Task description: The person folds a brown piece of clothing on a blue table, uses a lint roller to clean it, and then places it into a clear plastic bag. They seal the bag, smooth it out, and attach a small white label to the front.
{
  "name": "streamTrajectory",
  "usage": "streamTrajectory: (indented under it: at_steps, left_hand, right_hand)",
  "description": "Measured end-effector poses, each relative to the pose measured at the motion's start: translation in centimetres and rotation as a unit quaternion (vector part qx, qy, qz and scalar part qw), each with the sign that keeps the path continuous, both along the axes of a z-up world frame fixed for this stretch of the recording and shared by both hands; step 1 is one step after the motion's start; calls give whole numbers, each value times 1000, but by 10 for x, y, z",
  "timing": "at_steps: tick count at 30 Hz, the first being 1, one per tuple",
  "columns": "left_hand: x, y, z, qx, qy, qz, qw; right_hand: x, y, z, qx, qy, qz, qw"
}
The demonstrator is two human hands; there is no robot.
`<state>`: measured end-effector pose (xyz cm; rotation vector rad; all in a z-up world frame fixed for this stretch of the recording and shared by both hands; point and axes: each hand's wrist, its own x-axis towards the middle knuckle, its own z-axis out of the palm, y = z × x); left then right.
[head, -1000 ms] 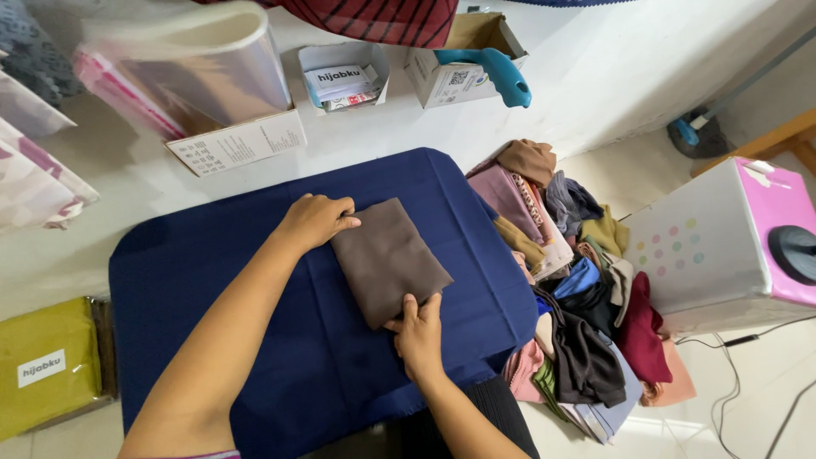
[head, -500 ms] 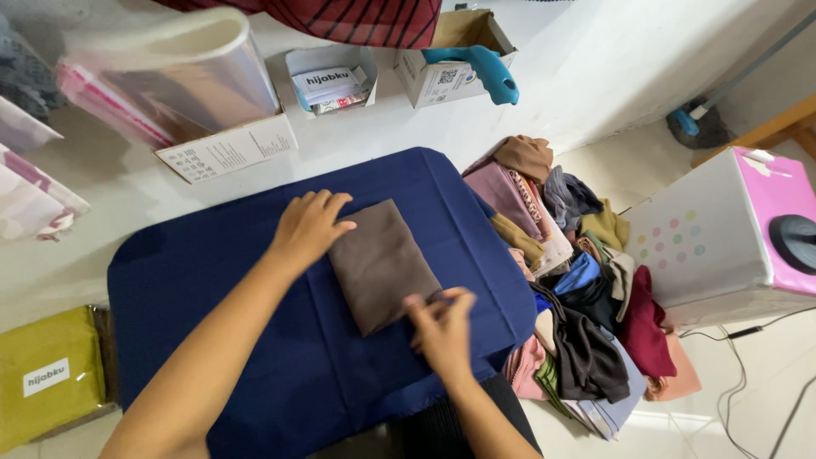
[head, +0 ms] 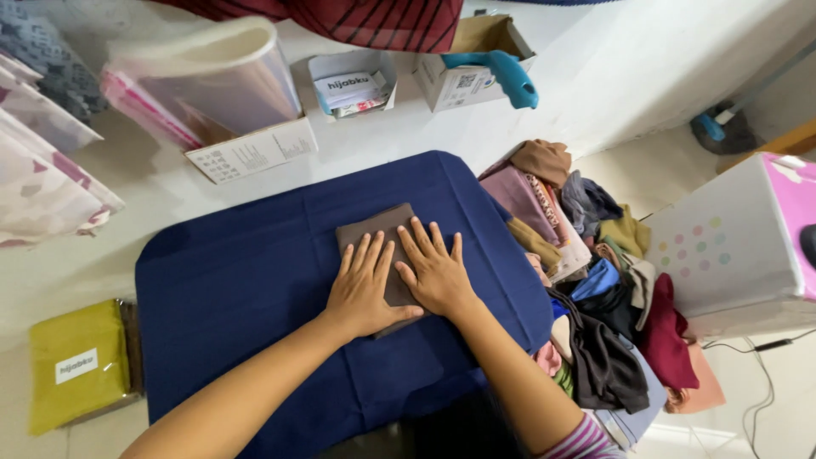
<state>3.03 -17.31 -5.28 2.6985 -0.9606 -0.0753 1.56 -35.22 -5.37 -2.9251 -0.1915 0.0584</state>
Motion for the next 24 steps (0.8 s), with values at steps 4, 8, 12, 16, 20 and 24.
streamTrajectory:
  at_steps: [4,8,12,16,20,24]
  left_hand:
    - [-1,3,9,-4,13,21,1000]
    - [6,9,16,24,78,47,996]
    - [16,21,23,62,126,61,988]
    - [18,27,33,88,138,72,984]
    - [15,26,47,95,154,57,982]
    - [7,29,66,97,173,40,979]
  right_hand:
    - [2,-1,-2,-8,9,-15,1000]
    - [2,-2,6,-20,36,-53,998]
    - [1,-1,14,-24,59,-64,996]
    - [7,-1,28,-44,69,-67,994]
    - [17,15,59,-56,35,-11,998]
    - [38,11,10,-35,49,13,998]
